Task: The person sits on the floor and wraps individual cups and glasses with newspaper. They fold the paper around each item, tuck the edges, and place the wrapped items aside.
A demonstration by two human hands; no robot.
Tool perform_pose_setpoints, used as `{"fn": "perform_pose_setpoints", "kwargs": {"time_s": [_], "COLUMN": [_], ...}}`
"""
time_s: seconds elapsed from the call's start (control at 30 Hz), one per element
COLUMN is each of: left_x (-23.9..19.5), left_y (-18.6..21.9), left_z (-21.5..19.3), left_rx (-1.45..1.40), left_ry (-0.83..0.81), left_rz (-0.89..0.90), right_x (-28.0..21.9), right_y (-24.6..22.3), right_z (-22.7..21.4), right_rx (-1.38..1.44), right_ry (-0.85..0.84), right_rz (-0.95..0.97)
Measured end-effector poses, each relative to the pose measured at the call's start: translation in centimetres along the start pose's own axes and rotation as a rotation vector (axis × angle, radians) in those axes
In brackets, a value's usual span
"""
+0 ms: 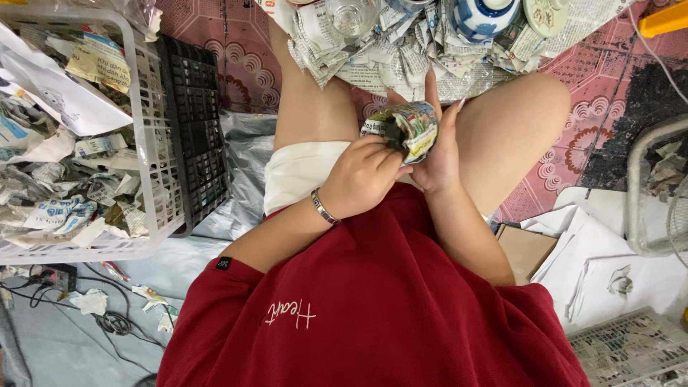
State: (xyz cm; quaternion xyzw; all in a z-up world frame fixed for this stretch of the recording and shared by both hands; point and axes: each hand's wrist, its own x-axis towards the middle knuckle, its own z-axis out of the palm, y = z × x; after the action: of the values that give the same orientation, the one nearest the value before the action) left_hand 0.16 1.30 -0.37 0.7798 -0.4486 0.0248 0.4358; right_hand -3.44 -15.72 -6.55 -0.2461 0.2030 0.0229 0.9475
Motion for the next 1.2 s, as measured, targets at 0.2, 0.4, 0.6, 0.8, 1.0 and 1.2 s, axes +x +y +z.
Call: {"fn": "perform_pose_setpoints", "kwargs": {"time_s": [0.2,0.4,0.6,0.8,1.0,1.2], "left_x": [-0.3,-0.2,-0.1,-0.3,-0.5,-0.3], "left_y": [0.0,-0.1,-0.7,-1.5,-2.5,-3.9], "left_z": [0.2,0.6,1.1,1.6,2.1,2.2], "left_rx": [-0.016,-0.02,-0.051,-0.016,-0.1,-0.195], "left_ry": [-0.018,-0.042,-0.052,-0.146,-0.07,-0.235], "left_rz": [-0.013,-0.041,-0.032,-0.159,-0.193,-0.247], "right_x": [0.2,0.6,0.5,0.9,0.9,0.4], "right_y": [0.7,0.8,0.7,2.0,3.1,3.2], "right_z": [-1.4,-2.6,-3.2,-3.8,-3.7,-3.7], "right_rx": [-0.015,-0.077,-0.073,-0.108,-0.158,-0.231], "right_ry": [-0.033,-0.013,0.013,0.015,0.011,0.064], "right_rz": [0.007,-0.024,-0.032,-0.189,-0.258,-0.317]}}
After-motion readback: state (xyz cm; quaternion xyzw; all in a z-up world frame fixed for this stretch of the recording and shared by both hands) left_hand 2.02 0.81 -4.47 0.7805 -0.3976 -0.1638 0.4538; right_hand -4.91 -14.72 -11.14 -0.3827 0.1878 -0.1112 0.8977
